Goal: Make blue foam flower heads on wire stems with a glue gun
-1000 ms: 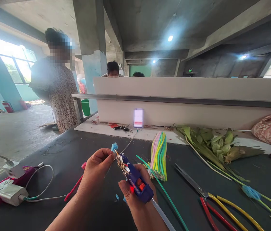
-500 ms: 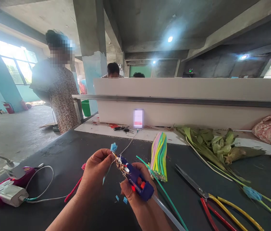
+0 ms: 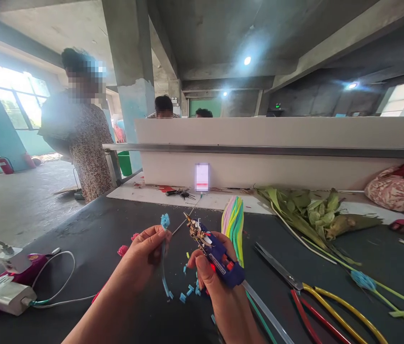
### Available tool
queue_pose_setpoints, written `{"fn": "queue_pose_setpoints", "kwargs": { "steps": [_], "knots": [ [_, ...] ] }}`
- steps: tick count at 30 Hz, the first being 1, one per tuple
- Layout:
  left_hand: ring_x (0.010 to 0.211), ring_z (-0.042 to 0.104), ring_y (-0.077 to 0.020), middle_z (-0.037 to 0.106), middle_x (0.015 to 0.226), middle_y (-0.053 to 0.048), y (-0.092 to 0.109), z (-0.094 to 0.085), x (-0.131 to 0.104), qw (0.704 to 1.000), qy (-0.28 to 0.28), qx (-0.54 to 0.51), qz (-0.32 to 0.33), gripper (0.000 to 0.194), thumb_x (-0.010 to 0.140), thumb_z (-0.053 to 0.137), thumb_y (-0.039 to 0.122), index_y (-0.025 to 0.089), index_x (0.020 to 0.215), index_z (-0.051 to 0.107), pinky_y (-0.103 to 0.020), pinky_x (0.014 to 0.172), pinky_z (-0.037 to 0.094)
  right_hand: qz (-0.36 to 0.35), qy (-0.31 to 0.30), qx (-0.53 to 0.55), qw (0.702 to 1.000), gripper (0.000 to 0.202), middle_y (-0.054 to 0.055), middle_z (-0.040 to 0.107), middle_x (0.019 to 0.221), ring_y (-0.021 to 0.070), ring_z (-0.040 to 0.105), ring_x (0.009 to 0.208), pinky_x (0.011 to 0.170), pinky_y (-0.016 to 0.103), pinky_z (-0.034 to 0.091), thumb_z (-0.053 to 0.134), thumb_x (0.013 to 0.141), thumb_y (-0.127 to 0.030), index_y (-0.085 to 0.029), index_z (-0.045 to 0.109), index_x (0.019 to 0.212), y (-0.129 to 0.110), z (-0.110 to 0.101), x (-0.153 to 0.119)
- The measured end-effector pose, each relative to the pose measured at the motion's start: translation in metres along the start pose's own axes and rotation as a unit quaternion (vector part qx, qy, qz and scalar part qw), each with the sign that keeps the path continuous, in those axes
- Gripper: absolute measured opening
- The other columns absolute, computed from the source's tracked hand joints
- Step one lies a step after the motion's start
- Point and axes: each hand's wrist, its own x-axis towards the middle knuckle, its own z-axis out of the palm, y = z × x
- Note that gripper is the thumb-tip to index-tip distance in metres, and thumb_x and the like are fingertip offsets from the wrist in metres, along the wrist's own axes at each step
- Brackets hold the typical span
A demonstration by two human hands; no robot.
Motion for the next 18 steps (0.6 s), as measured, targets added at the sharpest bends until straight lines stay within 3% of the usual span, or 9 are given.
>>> {"fn": "queue_pose_setpoints", "kwargs": {
  "steps": [4, 8, 11, 18],
  "knots": [
    [0.046, 0.025, -0.0042, 0.036, 0.050, 0.006, -0.002, -0.001, -0.002, 1.000, -0.017, 0.000, -0.021, 0.025, 0.073, 0.065, 0.036, 0.014, 0.065, 0.057, -0.018, 0.044, 0.015, 0.004, 0.027, -0.053, 0.998, 0.038, -0.001, 0.063, 0.068, 0.0118, 0.044, 0.047, 0.045, 0.025, 0.032, 0.062, 0.074, -0.049, -0.025, 0.049, 0.100, 0.005, -0.004, 0.009],
    [0.046, 0.024, -0.0042, 0.035, 0.052, 0.006, -0.001, -0.001, -0.002, 0.999, -0.024, 0.004, -0.039, 0.024, 0.073, 0.066, 0.034, 0.014, 0.064, 0.055, -0.017, 0.045, 0.018, -0.020, 0.098, -0.069, 0.993, 0.047, -0.004, 0.062, 0.063, 0.0155, 0.056, 0.050, 0.050, 0.028, 0.044, 0.075, 0.059, -0.038, -0.026, 0.050, 0.097, 0.024, -0.010, 0.027],
    [0.045, 0.025, -0.0040, 0.034, 0.050, 0.006, 0.003, -0.005, -0.001, 0.999, -0.017, 0.017, -0.047, 0.023, 0.072, 0.067, 0.033, 0.014, 0.063, 0.056, -0.017, 0.044, 0.019, -0.026, 0.125, -0.143, 0.981, 0.046, -0.004, 0.062, 0.063, 0.0182, 0.060, 0.055, 0.054, 0.030, 0.046, 0.073, 0.059, -0.034, -0.027, 0.051, 0.098, 0.035, -0.014, 0.033],
    [0.042, 0.026, -0.0027, 0.035, 0.048, 0.006, 0.015, -0.017, 0.001, 0.995, -0.017, 0.037, -0.089, 0.023, 0.072, 0.067, 0.034, 0.014, 0.065, 0.058, -0.016, 0.042, 0.019, 0.049, 0.010, -0.433, 0.900, 0.041, -0.003, 0.065, 0.073, 0.0177, 0.063, 0.062, 0.053, 0.024, 0.041, 0.057, 0.071, -0.021, -0.031, 0.049, 0.110, 0.031, -0.016, 0.023]
  ]
}}
